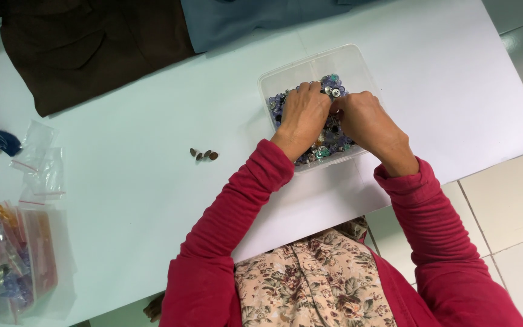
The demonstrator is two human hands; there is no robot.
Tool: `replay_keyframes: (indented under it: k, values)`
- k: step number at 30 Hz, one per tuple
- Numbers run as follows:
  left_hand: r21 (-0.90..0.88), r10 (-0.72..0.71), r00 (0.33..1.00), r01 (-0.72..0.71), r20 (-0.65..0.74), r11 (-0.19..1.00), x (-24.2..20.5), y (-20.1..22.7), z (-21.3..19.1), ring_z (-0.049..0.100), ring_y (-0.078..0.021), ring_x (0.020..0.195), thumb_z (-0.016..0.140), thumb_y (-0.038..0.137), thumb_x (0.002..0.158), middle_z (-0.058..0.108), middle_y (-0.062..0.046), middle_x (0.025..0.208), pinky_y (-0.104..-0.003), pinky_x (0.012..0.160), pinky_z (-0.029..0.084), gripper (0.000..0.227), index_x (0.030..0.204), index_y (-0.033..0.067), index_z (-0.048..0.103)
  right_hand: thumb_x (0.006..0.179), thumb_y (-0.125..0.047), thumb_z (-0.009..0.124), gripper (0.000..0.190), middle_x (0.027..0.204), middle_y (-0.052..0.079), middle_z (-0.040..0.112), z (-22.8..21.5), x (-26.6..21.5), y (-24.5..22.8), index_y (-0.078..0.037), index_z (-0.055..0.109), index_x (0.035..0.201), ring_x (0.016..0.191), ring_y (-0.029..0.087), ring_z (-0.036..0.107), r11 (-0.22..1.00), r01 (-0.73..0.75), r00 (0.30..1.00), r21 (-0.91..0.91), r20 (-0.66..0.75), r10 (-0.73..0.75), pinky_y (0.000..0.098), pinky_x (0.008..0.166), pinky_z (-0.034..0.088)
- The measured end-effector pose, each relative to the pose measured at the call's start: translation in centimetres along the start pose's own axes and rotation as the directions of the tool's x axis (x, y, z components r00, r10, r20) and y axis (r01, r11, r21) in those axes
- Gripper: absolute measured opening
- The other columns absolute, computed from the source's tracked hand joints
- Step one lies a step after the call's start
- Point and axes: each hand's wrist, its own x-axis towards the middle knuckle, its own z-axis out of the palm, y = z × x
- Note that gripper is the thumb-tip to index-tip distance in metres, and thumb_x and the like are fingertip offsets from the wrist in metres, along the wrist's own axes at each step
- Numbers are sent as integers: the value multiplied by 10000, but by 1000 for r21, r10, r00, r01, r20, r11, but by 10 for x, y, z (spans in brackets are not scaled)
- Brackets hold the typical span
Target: Sorting different types of buttons from a container and placing them into small plastic bags.
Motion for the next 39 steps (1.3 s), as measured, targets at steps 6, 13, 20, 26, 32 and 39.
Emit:
replay_keyframes:
  k: [6, 13, 20, 26, 32, 39]
  values:
    - [-141, -38, 994, 53, 103, 989, -3, -6, -33, 608, -307, 771, 743, -23, 789, 587, -125, 832, -406, 583, 501, 117, 696, 37, 705, 969, 83, 605, 246, 693, 211, 709, -13, -6, -10, 44, 740, 1170, 657, 329, 747, 972, -11, 999, 234, -36, 20, 432, 658, 622]
    - [-348, -60, 972, 138, 226, 927, 2, -18, -83, 610, -297, 759, 777, 40, 803, 574, -143, 772, -419, 609, 562, 106, 702, 14, 753, 938, 33, 620, 218, 607, 132, 683, -25, -21, -16, -16, 734, 1118, 486, 183, 606, 848, -6, 995, 530, -85, 60, 290, 506, 520]
    - [-467, -52, 963, 176, 266, 867, 1, -21, -105, 624, -278, 781, 770, 82, 831, 582, -128, 786, -409, 641, 580, 89, 762, 26, 769, 932, 125, 611, 291, 940, 246, 718, -23, -26, -11, 84, 670, 1214, 768, 272, 729, 593, 167, 984, 787, -171, -51, 359, 622, 628]
    - [-589, -54, 972, 182, 229, 788, 2, -15, -143, 654, -296, 797, 746, 82, 866, 617, -159, 827, -413, 667, 580, 90, 844, -2, 764, 963, 120, 584, 315, 1059, 267, 707, -8, -23, 8, 110, 607, 1277, 827, 277, 732, 313, 195, 980, 929, -171, -103, 368, 647, 661]
    - [-654, -61, 975, 189, 214, 733, -1, -11, -148, 667, -321, 814, 743, 78, 868, 646, -183, 856, -430, 687, 568, 91, 876, -9, 768, 958, 123, 561, 297, 1056, 259, 711, -10, -26, 0, 107, 614, 1250, 812, 275, 738, 188, 126, 988, 974, -105, -116, 351, 639, 676]
    - [-671, -79, 971, 215, 228, 710, -4, -14, -144, 674, -319, 818, 730, 99, 884, 655, -169, 860, -426, 710, 556, 98, 885, 10, 771, 959, 136, 517, 311, 1063, 288, 706, -11, -26, -2, 131, 609, 1256, 832, 302, 747, 151, 68, 992, 986, -50, -120, 391, 672, 687]
